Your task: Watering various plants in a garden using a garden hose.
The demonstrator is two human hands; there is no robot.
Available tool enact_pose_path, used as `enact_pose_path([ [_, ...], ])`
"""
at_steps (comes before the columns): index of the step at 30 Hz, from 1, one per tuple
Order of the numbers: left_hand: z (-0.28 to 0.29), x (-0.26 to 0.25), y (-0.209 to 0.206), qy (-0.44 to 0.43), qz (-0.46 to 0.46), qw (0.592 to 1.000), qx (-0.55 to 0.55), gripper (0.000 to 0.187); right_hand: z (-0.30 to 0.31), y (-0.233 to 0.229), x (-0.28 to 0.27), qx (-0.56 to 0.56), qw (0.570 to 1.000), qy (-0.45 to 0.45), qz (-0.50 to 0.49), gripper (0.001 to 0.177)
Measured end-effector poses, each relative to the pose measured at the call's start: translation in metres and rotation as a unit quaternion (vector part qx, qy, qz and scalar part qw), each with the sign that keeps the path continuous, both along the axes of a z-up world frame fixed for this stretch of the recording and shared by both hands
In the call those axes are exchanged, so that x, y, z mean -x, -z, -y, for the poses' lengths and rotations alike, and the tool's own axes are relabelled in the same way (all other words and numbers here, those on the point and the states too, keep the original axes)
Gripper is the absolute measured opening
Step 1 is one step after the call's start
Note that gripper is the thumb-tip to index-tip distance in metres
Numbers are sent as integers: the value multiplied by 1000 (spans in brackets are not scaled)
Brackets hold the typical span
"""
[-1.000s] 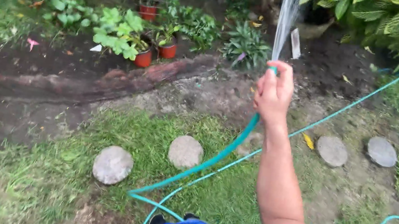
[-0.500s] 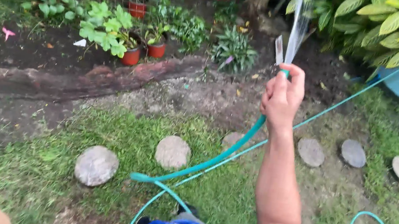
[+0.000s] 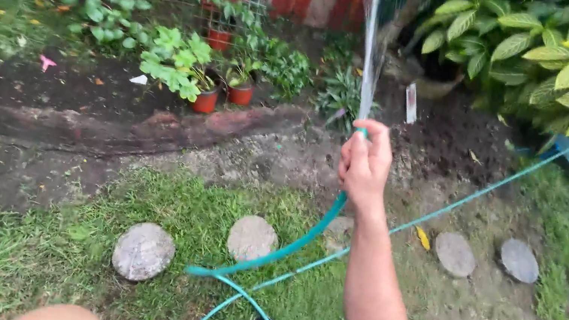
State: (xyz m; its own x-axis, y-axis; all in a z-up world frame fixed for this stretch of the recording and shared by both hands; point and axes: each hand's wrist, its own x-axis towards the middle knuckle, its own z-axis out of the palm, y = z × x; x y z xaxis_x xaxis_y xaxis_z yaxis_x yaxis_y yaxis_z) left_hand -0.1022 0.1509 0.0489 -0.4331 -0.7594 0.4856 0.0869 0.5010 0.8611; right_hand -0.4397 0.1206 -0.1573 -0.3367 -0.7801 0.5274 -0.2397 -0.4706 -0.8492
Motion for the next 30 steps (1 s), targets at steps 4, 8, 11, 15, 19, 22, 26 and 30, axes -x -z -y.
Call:
enact_pose_path([
  [4,9,69,221,13,5,1000,8,77,-13,5,-37,-50,996,-6,68,14],
  [8,11,125,436,86,192,961,-182,68,-9,18,-49,-41,986,-37,155,14],
  [11,-29,114,518,135,182,927,-298,50,-15,28,-46,-36,976,-45,209,14],
  [15,-50,92,525,39,239,946,-217,60,-17,35,-31,-46,975,-24,215,13],
  [19,-65,83,504,-38,309,928,-204,57,-16,51,-33,-32,987,0,156,15],
  [22,-65,74,498,-54,322,923,-204,58,-17,34,-41,-140,983,36,111,36],
  [26,-58,67,499,-73,320,927,-183,60,2,47,-41,-107,965,-56,234,77],
  [30,-55,56,501,-37,363,901,-235,65,33,73,-22,-254,889,-122,361,49],
])
